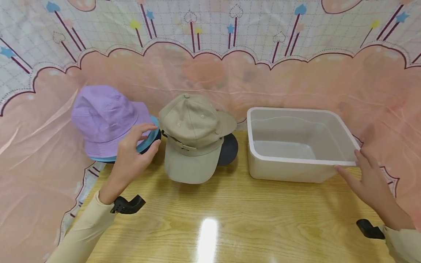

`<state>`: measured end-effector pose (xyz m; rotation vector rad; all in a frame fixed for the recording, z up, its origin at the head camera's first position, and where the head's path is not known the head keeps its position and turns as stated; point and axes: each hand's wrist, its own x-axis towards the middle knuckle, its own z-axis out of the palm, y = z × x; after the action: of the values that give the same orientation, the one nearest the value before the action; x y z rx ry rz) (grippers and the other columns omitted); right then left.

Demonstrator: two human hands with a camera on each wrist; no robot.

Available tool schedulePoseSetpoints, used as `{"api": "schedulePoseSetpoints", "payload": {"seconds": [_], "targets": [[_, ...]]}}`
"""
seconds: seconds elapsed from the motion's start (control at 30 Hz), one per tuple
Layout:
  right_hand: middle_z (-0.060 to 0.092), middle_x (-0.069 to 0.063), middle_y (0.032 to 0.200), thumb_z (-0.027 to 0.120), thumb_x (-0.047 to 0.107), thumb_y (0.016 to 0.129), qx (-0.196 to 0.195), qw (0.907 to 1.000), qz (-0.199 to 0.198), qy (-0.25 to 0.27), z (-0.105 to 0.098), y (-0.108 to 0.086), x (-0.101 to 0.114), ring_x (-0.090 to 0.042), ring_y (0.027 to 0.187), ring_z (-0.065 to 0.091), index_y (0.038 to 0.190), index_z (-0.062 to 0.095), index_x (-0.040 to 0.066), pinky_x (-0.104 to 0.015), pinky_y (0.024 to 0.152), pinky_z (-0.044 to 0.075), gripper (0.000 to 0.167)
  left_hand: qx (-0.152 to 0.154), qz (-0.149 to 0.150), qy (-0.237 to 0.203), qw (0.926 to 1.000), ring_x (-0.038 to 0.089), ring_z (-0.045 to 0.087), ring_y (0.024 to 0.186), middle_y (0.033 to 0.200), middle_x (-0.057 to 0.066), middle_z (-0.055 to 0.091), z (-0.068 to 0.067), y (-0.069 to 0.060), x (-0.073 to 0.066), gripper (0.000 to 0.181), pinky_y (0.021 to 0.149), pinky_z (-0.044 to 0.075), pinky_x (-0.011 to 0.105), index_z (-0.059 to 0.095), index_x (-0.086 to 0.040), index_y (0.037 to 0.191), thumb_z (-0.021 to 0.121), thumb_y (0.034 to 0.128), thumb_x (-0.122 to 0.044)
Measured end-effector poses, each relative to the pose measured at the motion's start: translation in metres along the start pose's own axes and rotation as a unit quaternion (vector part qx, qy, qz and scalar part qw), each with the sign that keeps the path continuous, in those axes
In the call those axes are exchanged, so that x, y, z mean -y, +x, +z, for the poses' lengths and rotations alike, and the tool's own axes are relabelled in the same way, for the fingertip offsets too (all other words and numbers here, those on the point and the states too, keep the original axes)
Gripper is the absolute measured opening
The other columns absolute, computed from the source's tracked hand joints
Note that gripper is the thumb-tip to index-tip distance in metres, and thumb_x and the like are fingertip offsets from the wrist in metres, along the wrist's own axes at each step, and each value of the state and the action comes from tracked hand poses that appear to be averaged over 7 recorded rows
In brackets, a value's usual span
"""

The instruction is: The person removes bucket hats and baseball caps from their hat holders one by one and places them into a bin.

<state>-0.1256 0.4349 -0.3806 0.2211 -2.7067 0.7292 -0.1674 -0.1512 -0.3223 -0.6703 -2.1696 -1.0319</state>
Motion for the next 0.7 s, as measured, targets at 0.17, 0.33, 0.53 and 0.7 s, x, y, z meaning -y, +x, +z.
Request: {"api": "schedulePoseSetpoints", "payload": {"seconds": [0.17, 0.33, 0.53, 0.7], "targets": [[0.008, -0.032, 0.150, 0.058, 0.015, 0.092, 0.034, 0.9992, -0.007, 0.020, -0.005, 0.008, -0.009, -0.058, 0.132, 0.007, 0.148, 0.018, -0.005, -0.073, 0.096, 0.000, 0.072, -0.006, 0.001, 0.000, 1.0000, 0.021, 0.054, 0.110, 0.118, 0.009, 0.059, 0.002, 0.015, 0.001, 0.033, 0.085, 0.044, 0.040, 0.062, -0.003, 0.115, 0.067, 0.0826, -0.004], [-0.004, -0.031, 0.151, 0.052, 0.017, 0.096, 0.068, 0.9974, 0.007, 0.024, -0.007, 0.015, -0.015, -0.059, 0.131, 0.003, 0.146, 0.005, -0.010, -0.069, 0.100, -0.001, 0.074, 0.003, 0.000, 0.009, 1.0000, 0.024, 0.052, 0.111, 0.119, 0.010, 0.058, 0.004, 0.033, -0.002, 0.034, 0.092, 0.041, 0.039, 0.062, -0.004, 0.116, 0.068, 0.0823, -0.007], [0.001, -0.033, 0.151, 0.050, 0.020, 0.097, 0.088, 0.9956, 0.028, 0.016, -0.006, 0.028, -0.014, -0.062, 0.120, 0.022, 0.149, 0.001, -0.002, -0.076, 0.090, 0.016, 0.075, 0.039, 0.010, 0.017, 0.9990, 0.025, 0.048, 0.120, 0.126, 0.013, 0.055, 0.013, 0.056, -0.002, 0.039, 0.102, 0.036, 0.038, 0.060, -0.003, 0.119, 0.068, 0.0823, -0.013], [0.030, -0.038, 0.129, 0.055, 0.020, 0.094, 0.088, 0.9958, 0.028, 0.001, -0.008, 0.038, -0.012, -0.051, 0.094, 0.039, 0.149, 0.009, -0.003, -0.069, 0.069, 0.036, 0.075, 0.073, 0.004, 0.014, 0.9972, 0.024, 0.042, 0.128, 0.134, 0.012, 0.050, 0.018, 0.076, 0.001, 0.044, 0.106, 0.031, 0.038, 0.057, -0.005, 0.124, 0.069, 0.0832, -0.017]]}}
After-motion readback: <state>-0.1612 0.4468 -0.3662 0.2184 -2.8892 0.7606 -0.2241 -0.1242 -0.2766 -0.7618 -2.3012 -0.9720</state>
